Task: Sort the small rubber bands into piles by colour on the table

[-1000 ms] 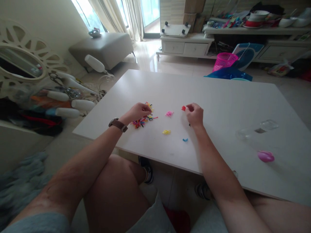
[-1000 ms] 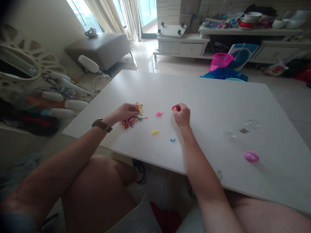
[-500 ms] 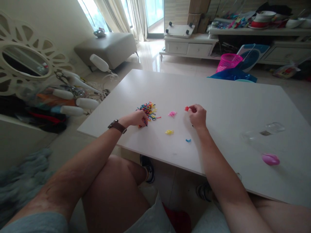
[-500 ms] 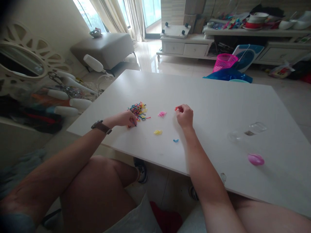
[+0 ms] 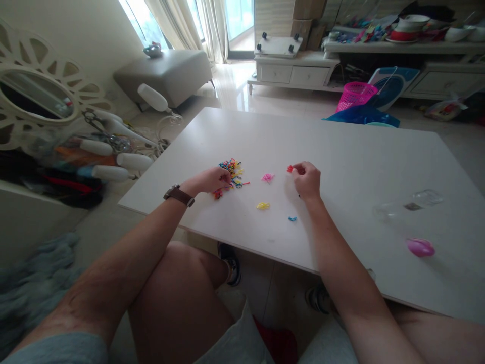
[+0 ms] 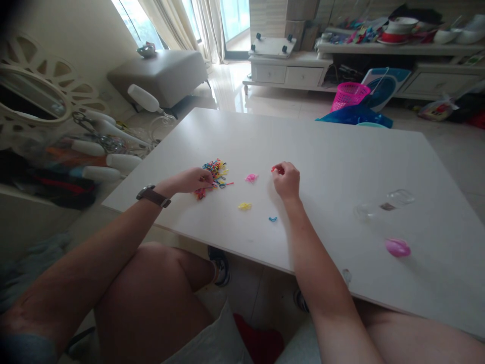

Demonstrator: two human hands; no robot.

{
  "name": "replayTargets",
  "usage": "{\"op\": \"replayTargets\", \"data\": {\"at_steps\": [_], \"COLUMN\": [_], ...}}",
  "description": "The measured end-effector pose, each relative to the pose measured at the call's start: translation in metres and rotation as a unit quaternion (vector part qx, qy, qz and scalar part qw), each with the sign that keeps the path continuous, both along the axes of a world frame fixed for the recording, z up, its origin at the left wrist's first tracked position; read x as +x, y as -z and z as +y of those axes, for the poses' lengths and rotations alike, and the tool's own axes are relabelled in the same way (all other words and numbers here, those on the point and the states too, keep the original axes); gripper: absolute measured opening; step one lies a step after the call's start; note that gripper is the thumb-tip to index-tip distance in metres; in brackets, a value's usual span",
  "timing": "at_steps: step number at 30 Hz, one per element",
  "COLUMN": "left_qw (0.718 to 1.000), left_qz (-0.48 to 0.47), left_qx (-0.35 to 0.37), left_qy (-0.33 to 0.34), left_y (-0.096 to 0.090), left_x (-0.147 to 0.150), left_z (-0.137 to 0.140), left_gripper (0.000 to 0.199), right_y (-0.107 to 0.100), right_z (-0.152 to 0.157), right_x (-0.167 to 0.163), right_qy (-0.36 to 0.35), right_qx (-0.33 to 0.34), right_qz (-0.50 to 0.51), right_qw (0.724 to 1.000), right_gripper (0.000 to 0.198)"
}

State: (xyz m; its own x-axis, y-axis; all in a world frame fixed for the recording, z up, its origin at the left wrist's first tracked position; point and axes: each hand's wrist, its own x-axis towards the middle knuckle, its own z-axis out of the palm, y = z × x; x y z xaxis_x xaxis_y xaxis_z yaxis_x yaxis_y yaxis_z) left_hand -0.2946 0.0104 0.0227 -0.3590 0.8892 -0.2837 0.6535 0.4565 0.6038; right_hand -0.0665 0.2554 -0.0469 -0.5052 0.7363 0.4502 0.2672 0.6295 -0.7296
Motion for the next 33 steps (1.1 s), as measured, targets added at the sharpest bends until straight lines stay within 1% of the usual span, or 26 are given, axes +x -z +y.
{"op": "replayTargets", "data": {"at_steps": [5, 9, 11, 13, 17, 20, 23, 29, 31, 33], "left_qw": [1.0, 0.998, 0.996, 0.995, 0.99, 0.985, 0.98, 0.977, 0.977, 0.979], "left_qz": [-0.013, -0.009, -0.012, -0.018, -0.042, -0.049, -0.055, -0.073, -0.072, -0.061], "left_qx": [0.024, 0.064, 0.083, 0.102, 0.124, 0.148, 0.17, 0.176, 0.183, 0.189], "left_qy": [-0.003, 0.003, 0.01, 0.017, 0.044, 0.07, 0.085, 0.097, 0.08, 0.053], "left_y": [0.001, 0.008, 0.011, 0.013, 0.014, 0.015, 0.015, 0.011, 0.01, 0.009], "left_x": [0.003, 0.004, 0.007, 0.01, 0.019, 0.027, 0.034, 0.048, 0.051, 0.053], "left_z": [0.002, 0.007, 0.01, 0.015, 0.024, 0.032, 0.04, 0.055, 0.058, 0.061], "left_gripper": [0.01, 0.013, 0.014, 0.015, 0.015, 0.013, 0.011, 0.01, 0.01, 0.009], "right_y": [0.0, -0.007, -0.012, -0.015, -0.015, -0.012, -0.011, -0.019, -0.022, -0.024], "right_z": [-0.002, -0.013, -0.024, -0.035, -0.054, -0.062, -0.064, -0.063, -0.058, -0.05], "right_x": [-0.001, -0.002, -0.003, -0.004, -0.008, -0.011, -0.012, -0.008, -0.006, -0.004], "right_qy": [-0.012, -0.055, -0.095, -0.154, -0.281, -0.321, -0.329, -0.32, -0.3, -0.257], "right_qx": [0.003, 0.008, 0.014, 0.023, 0.032, 0.041, 0.038, -0.003, -0.019, -0.03], "right_qz": [0.004, -0.005, -0.012, -0.018, -0.036, -0.035, -0.024, -0.003, 0.0, 0.003], "right_qw": [1.0, 0.998, 0.995, 0.988, 0.959, 0.945, 0.943, 0.947, 0.954, 0.966], "right_gripper": [0.014, 0.014, 0.013, 0.013, 0.014, 0.012, 0.01, 0.012, 0.011, 0.011]}}
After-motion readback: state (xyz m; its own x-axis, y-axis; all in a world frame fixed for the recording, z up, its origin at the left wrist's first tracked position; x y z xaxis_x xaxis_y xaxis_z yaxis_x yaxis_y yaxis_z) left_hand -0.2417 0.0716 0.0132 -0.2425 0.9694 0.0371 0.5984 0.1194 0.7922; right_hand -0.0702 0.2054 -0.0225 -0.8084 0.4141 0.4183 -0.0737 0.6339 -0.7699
